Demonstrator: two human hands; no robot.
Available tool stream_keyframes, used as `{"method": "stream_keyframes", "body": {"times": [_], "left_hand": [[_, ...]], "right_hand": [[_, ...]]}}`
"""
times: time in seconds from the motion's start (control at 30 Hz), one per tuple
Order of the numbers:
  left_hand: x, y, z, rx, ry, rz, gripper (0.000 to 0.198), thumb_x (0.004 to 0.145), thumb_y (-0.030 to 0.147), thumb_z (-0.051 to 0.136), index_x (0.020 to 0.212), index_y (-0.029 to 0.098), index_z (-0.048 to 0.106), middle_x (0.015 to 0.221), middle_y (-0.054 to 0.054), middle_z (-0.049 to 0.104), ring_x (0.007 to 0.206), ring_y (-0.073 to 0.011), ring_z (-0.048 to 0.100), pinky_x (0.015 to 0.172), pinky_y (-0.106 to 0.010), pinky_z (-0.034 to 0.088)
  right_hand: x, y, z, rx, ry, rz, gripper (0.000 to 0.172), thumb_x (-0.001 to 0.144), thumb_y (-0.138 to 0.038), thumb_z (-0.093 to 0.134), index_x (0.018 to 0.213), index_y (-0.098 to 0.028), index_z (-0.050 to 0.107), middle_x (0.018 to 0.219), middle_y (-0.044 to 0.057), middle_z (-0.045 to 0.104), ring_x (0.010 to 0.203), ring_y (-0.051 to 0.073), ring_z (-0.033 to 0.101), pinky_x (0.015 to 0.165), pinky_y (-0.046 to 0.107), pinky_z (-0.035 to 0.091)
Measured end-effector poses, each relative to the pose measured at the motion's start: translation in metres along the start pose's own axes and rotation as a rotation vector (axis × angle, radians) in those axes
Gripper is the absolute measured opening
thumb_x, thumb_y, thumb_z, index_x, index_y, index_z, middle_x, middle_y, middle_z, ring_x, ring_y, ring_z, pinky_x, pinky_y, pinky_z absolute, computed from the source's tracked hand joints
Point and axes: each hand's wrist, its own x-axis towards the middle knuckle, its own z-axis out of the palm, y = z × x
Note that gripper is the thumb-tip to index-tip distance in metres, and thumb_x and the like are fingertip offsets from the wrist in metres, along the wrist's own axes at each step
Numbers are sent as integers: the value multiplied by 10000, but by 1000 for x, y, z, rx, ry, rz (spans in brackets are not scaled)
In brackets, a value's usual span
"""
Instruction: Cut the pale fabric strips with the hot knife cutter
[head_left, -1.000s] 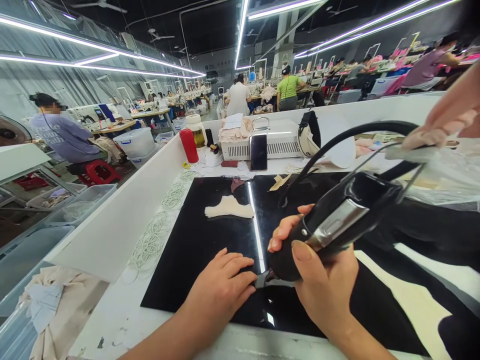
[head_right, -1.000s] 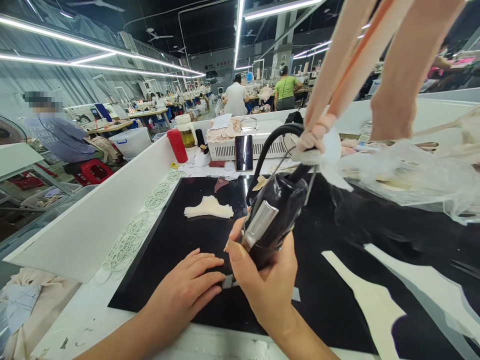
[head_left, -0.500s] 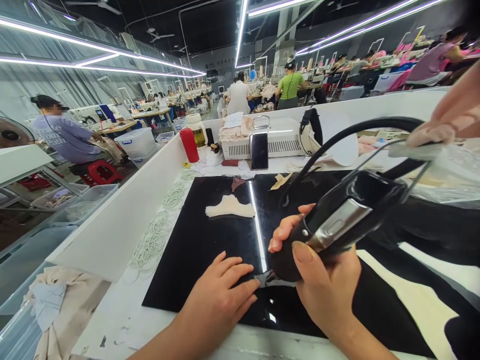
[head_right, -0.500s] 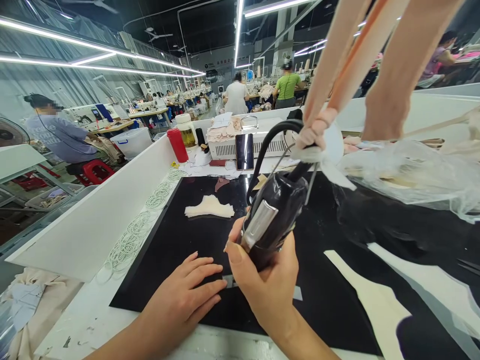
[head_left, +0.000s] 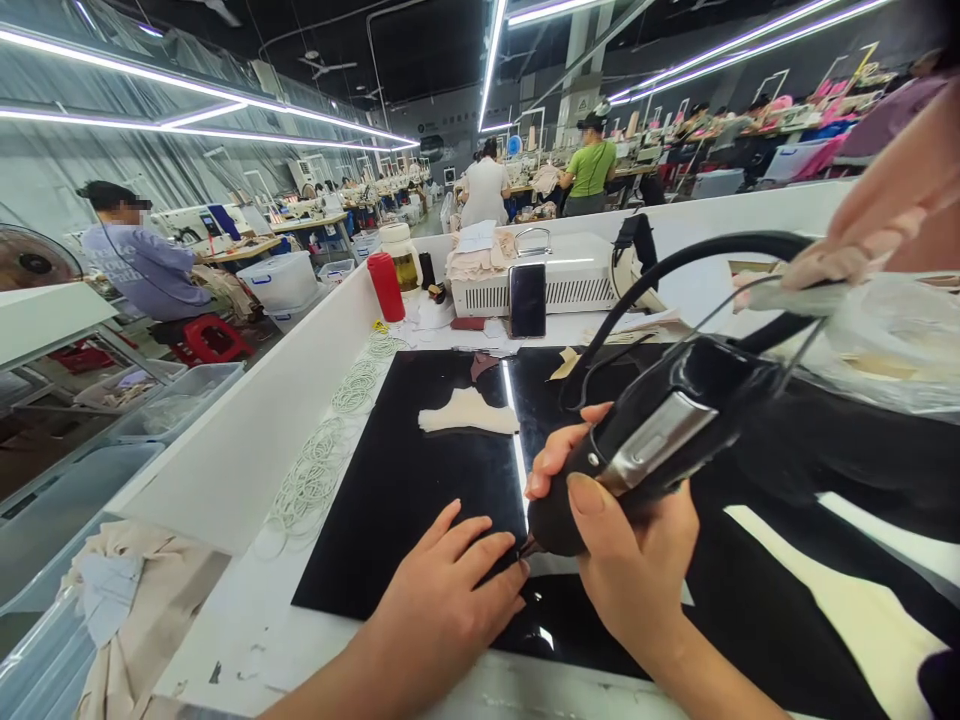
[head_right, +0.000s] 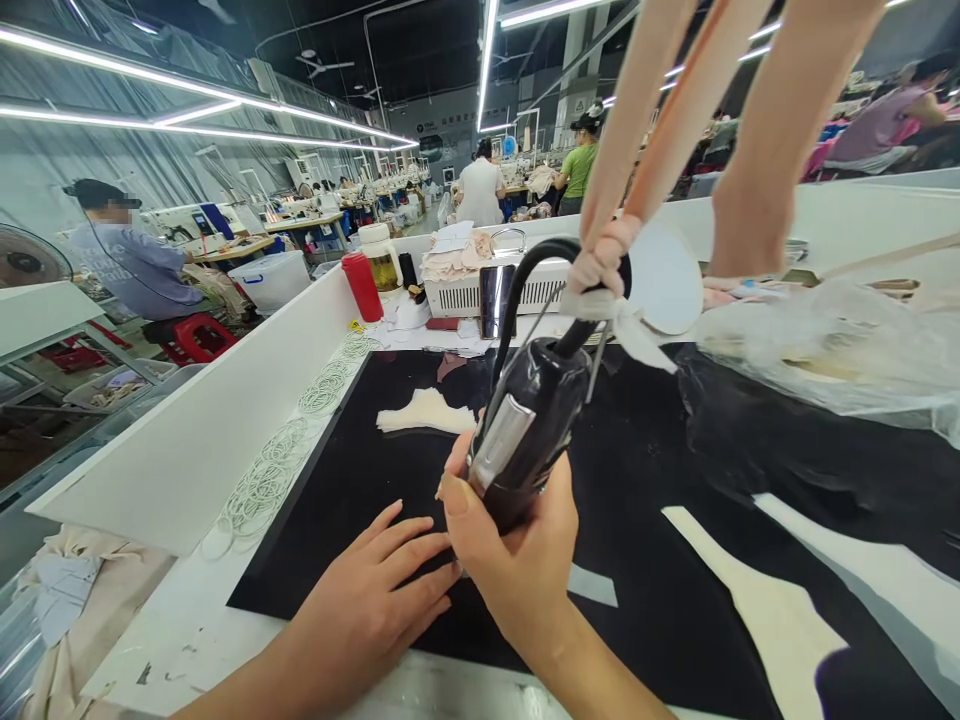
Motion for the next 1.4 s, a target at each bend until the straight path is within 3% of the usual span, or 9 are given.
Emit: {"method": "stream_keyframes", "body": {"times": [0.3,0.47,0.73,0.93,1.03,1.17,1.4], "left_hand": [[-7,-7,-7,-84,-19,-40,236,1078,271,503,1212,235,694,1210,-17,747,1138,-218,699,1151,-521,477],[-10,-16,-12,-118,-11,-81,203,1064,232,527,1162,214,704,1166,-15,757,1095,-198,700,1172,-498,456],[-2,-17,-15,-174,-111,-113,236,1070,245,508,1220,224,689,1246,-35,719,1168,-212,663,1167,-527,452],[-2,-19,-14,-213,-157,-40,219,1043,229,562,1204,250,710,1322,-59,677,1255,-229,626,1188,-535,418],[-3,-31,-10,-259,-158,9,193,1040,222,574,1165,242,721,1325,-60,678,1266,-209,624,1216,-498,388],[10,-48,-5,-321,-200,32,177,1029,208,603,1184,221,687,1300,-50,703,1258,-199,636,1225,-481,374],[44,-56,-1,-538,-356,65,418,913,261,778,1272,269,563,1441,-3,635,1455,-223,471,1244,-491,340]], "right_hand": [[-3,-4,1,4,12,30,314,867,-295,776,1117,-287,586,808,-39,673,606,145,633,537,292,559],[-5,-2,1,30,-14,27,334,867,-328,799,1119,-273,587,817,-30,666,631,148,637,609,325,575],[-9,0,1,3,-89,20,280,935,-290,733,1161,-290,568,869,-26,654,656,144,654,616,319,594],[-1,-14,-3,-76,-115,-27,416,891,-337,795,1250,-324,584,885,-13,690,686,152,670,603,290,609],[10,-23,-6,-194,-100,-73,430,809,-394,865,1161,-291,640,932,15,713,739,186,716,643,311,639],[21,-30,-12,-315,-20,-102,413,751,-478,888,1019,-244,678,972,42,701,725,207,718,660,354,647],[23,-14,-22,-244,55,-75,411,820,-370,851,1152,-292,623,837,-11,681,648,189,659,614,376,593]]}}
